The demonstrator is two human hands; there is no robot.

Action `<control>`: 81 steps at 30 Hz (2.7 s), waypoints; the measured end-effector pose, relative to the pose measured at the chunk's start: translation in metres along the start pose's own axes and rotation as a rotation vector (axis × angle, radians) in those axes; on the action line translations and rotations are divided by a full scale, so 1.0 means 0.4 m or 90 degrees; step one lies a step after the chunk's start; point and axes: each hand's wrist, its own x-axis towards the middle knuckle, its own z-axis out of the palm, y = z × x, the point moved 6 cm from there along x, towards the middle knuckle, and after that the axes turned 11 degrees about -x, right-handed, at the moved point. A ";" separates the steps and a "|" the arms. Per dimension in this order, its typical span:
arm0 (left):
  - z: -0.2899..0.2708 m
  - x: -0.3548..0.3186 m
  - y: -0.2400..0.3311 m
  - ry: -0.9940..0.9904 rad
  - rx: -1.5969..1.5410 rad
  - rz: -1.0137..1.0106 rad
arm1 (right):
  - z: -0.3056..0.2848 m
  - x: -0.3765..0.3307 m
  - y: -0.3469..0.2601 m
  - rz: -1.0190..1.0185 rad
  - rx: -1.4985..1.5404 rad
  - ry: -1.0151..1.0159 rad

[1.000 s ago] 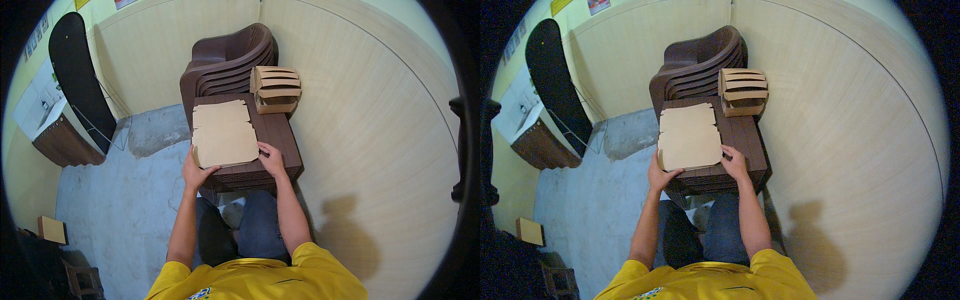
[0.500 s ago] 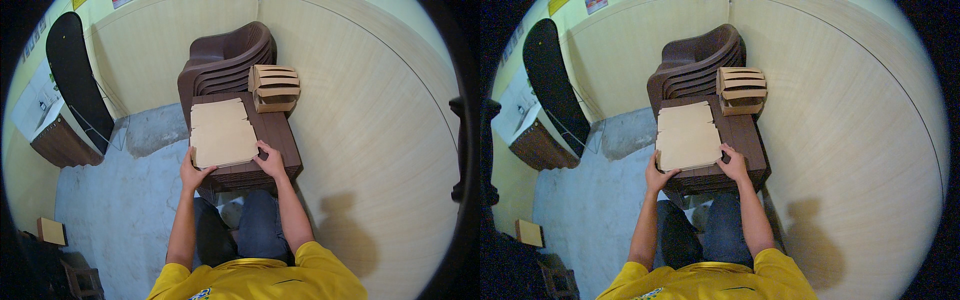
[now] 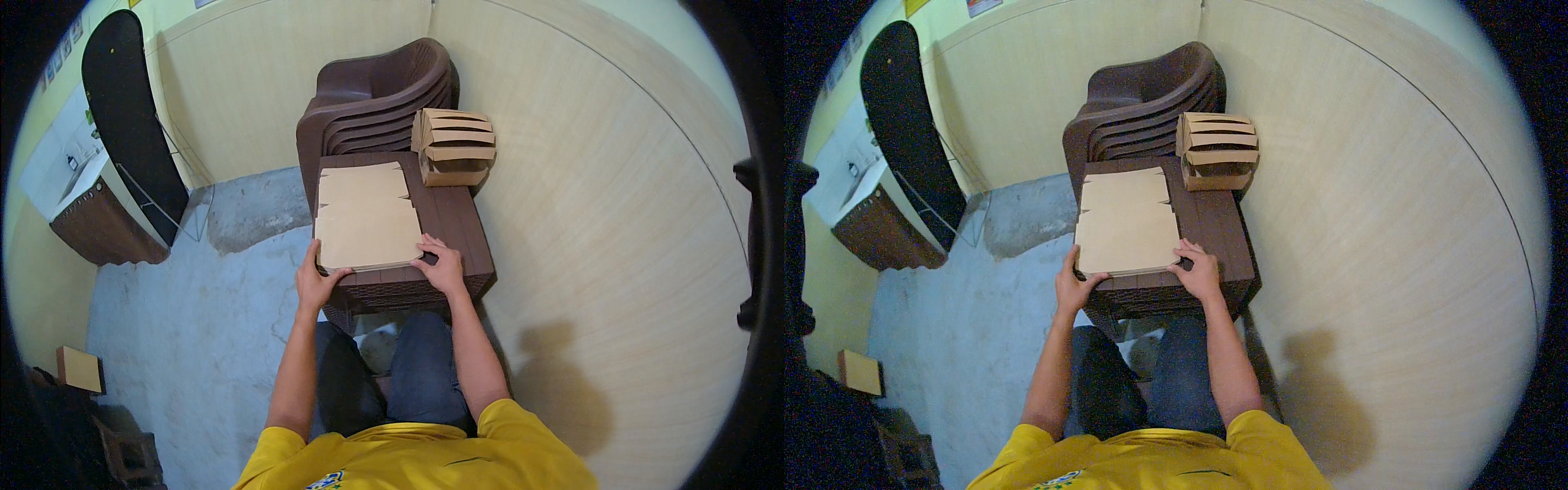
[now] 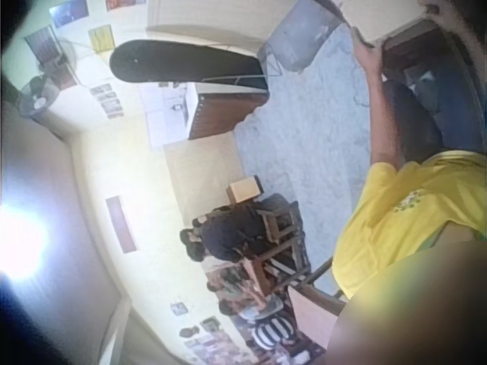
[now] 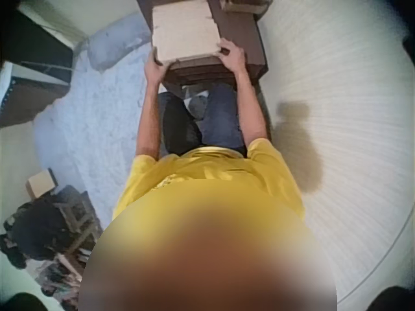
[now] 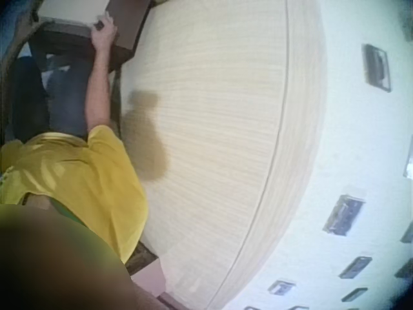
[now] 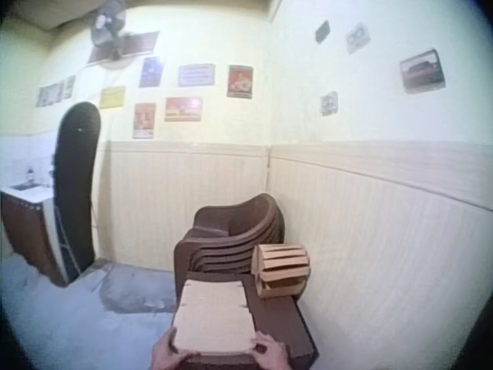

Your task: The person folds flat cardboard pieces into small box shapes by hand. They repeatedly pick up a piece, fold the sides, and place the finished box on a stack. The process continues throughout the clip.

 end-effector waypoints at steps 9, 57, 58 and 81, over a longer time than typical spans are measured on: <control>-0.006 -0.001 0.034 -0.020 -0.004 0.006 | 0.008 -0.018 -0.078 -0.122 -0.076 0.011; 0.102 0.196 0.123 -0.143 0.229 0.093 | 0.080 0.211 -0.141 -0.021 -0.093 -0.037; 0.089 0.187 0.152 -0.055 0.247 0.192 | 0.080 0.209 -0.145 -0.050 -0.076 -0.011; 0.099 0.152 0.089 -0.108 0.070 0.208 | 0.226 0.121 -0.307 -0.066 -0.211 0.097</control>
